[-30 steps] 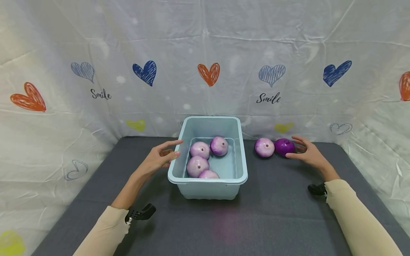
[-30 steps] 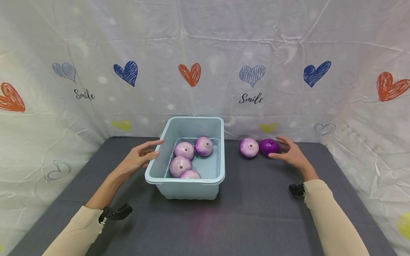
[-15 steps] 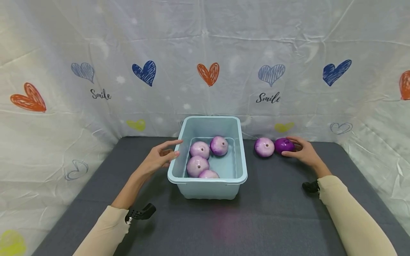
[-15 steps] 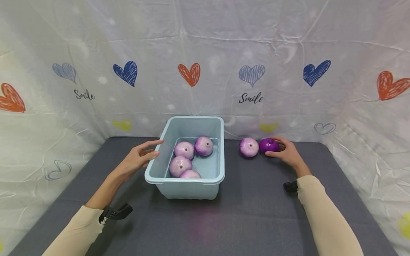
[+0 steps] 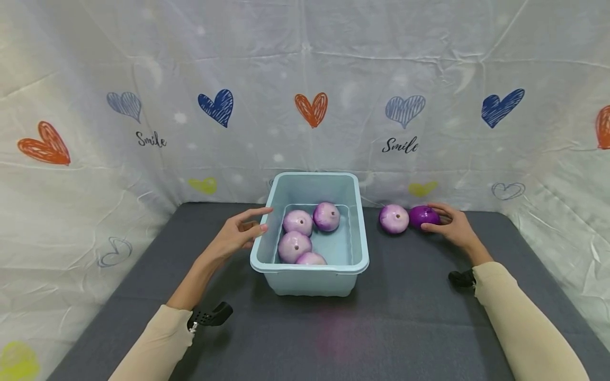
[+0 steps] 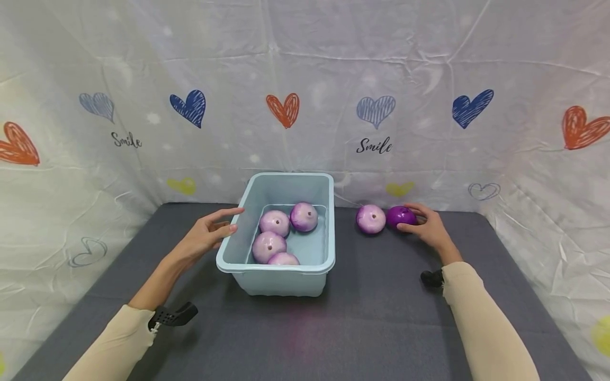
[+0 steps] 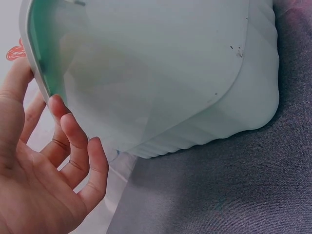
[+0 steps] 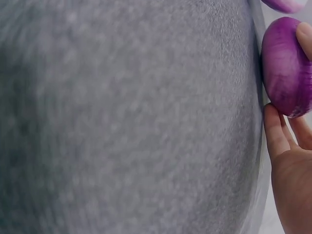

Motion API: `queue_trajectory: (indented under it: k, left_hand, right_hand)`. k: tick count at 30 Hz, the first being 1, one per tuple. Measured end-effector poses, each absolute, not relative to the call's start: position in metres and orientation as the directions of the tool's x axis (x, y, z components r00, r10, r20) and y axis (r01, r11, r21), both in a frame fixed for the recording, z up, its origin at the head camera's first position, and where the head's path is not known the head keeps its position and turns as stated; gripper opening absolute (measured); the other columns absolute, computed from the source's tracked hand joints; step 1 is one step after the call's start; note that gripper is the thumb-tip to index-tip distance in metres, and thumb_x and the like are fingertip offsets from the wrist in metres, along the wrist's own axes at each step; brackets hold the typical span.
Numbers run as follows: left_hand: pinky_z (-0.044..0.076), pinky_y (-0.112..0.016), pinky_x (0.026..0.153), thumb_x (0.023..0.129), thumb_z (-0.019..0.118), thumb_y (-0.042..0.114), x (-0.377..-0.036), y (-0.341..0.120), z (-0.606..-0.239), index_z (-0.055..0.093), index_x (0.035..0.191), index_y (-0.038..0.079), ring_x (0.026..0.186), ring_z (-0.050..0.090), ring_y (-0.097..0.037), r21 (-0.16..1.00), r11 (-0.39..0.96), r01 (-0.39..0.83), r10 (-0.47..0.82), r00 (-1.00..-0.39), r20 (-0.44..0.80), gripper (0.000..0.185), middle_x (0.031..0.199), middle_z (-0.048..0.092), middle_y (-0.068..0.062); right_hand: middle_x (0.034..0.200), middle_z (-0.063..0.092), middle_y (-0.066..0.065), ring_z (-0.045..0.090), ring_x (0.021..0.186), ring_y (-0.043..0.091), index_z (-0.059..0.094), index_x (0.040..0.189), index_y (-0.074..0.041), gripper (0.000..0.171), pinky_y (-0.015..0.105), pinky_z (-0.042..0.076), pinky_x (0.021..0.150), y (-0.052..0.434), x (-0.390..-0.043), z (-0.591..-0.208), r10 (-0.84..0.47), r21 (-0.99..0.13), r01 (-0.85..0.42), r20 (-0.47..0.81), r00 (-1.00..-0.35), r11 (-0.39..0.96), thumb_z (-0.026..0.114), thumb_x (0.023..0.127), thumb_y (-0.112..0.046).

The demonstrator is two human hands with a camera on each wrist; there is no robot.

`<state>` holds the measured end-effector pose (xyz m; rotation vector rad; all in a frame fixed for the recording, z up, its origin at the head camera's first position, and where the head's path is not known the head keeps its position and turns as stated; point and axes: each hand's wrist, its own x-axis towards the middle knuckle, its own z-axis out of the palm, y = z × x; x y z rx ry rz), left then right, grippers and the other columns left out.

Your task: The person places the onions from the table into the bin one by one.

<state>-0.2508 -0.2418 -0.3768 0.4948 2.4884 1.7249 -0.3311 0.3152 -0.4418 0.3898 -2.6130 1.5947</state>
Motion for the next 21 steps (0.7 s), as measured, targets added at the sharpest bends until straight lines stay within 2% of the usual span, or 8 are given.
queue_trajectory:
  k: [9, 18, 21]
  left_hand:
    - [0.053, -0.042, 0.080, 0.101, 0.067, 0.027, -0.253, -0.241, -0.379, 0.054, 0.149, 0.016, 0.104, 0.059, -0.027, 0.923, 0.312, 0.223, 0.300, -0.945, 0.127, 0.051, 0.126, 0.064, -0.018]
    - [0.052, -0.045, 0.084, 0.102, 0.066, 0.024, -0.253, -0.240, -0.377, 0.053, 0.150, 0.014, 0.112, 0.058, -0.029, 0.928, 0.298, 0.221, 0.313, -0.942, 0.124, 0.051, 0.138, 0.057, -0.019]
    - [0.052, -0.043, 0.083, 0.102, 0.067, 0.024, -0.253, -0.240, -0.376, 0.053, 0.150, 0.014, 0.108, 0.058, -0.027, 0.928, 0.298, 0.223, 0.313, -0.941, 0.126, 0.051, 0.135, 0.059, -0.019]
  right_hand:
    - [0.150, 0.039, 0.033, 0.046, 0.131, 0.050, 0.043, 0.153, -0.001, 0.070, 0.014, 0.046, 0.078, 0.326, -0.327, -0.444, -0.136, -0.900, -0.199, 0.158, -0.978, 0.387, 0.077, 0.095, -0.020]
    - [0.150, 0.039, 0.032, 0.041, 0.135, 0.049, 0.042, 0.154, -0.002, 0.070, 0.022, 0.047, 0.086, 0.329, -0.313, -0.432, -0.133, -0.892, -0.187, 0.144, -0.981, 0.411, 0.074, 0.097, -0.026]
    - [0.151, 0.038, 0.030, 0.038, 0.138, 0.048, 0.040, 0.155, -0.002, 0.070, 0.032, 0.048, 0.093, 0.332, -0.311, -0.430, -0.146, -0.892, -0.187, 0.138, -0.980, 0.412, 0.073, 0.097, -0.026]
